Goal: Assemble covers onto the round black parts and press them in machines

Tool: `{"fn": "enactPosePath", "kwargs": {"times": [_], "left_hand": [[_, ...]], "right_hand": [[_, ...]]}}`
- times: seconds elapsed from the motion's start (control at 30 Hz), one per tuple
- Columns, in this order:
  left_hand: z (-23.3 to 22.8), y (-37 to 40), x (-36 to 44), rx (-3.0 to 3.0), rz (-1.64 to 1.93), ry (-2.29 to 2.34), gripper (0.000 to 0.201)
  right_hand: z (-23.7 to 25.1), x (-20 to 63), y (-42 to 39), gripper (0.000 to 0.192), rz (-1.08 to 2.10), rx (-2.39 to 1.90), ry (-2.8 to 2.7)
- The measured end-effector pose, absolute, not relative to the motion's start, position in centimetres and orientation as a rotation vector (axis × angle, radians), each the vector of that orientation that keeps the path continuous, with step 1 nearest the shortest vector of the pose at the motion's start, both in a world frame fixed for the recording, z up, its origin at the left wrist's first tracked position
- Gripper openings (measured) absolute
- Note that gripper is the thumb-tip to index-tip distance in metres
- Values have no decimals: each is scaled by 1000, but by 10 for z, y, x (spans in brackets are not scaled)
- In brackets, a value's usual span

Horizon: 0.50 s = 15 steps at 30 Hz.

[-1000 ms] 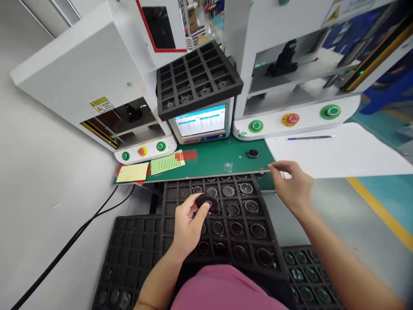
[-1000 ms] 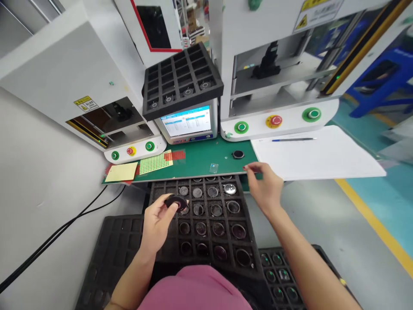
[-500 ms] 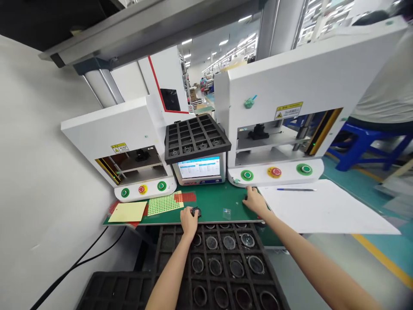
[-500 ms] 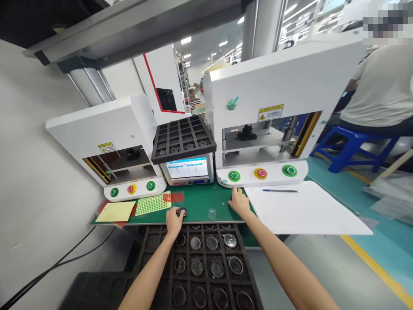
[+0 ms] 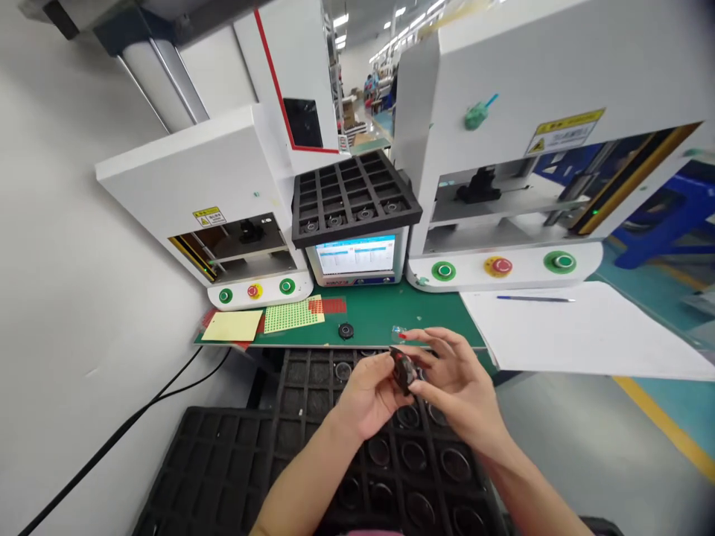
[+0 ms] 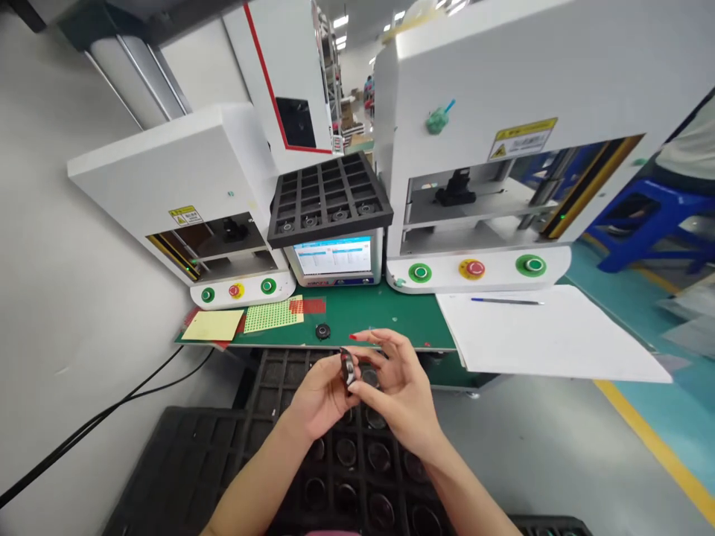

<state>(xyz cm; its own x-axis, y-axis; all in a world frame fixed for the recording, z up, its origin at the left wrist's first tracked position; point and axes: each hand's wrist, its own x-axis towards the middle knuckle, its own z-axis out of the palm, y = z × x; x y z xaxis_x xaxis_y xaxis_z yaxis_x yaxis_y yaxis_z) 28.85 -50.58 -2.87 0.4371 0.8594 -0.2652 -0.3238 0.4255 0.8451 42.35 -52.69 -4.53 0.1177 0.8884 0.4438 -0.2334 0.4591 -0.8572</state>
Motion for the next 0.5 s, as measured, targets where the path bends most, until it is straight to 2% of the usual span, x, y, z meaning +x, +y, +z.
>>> {"fn": "enactPosePath", "kwargs": {"times": [0.1,0.3,0.5], "left_hand": [[-13,-527,280,844,991,836,50],[10,-552,265,1671,1348,931,16],[13,-556,258,1962,1354,833,14]], "right_hand": [[-26,424,-551,46,862,-669,-1156],[0,419,-580,50,460,-867,-1174],[6,414,-591,56,524,-818,-1219]]}}
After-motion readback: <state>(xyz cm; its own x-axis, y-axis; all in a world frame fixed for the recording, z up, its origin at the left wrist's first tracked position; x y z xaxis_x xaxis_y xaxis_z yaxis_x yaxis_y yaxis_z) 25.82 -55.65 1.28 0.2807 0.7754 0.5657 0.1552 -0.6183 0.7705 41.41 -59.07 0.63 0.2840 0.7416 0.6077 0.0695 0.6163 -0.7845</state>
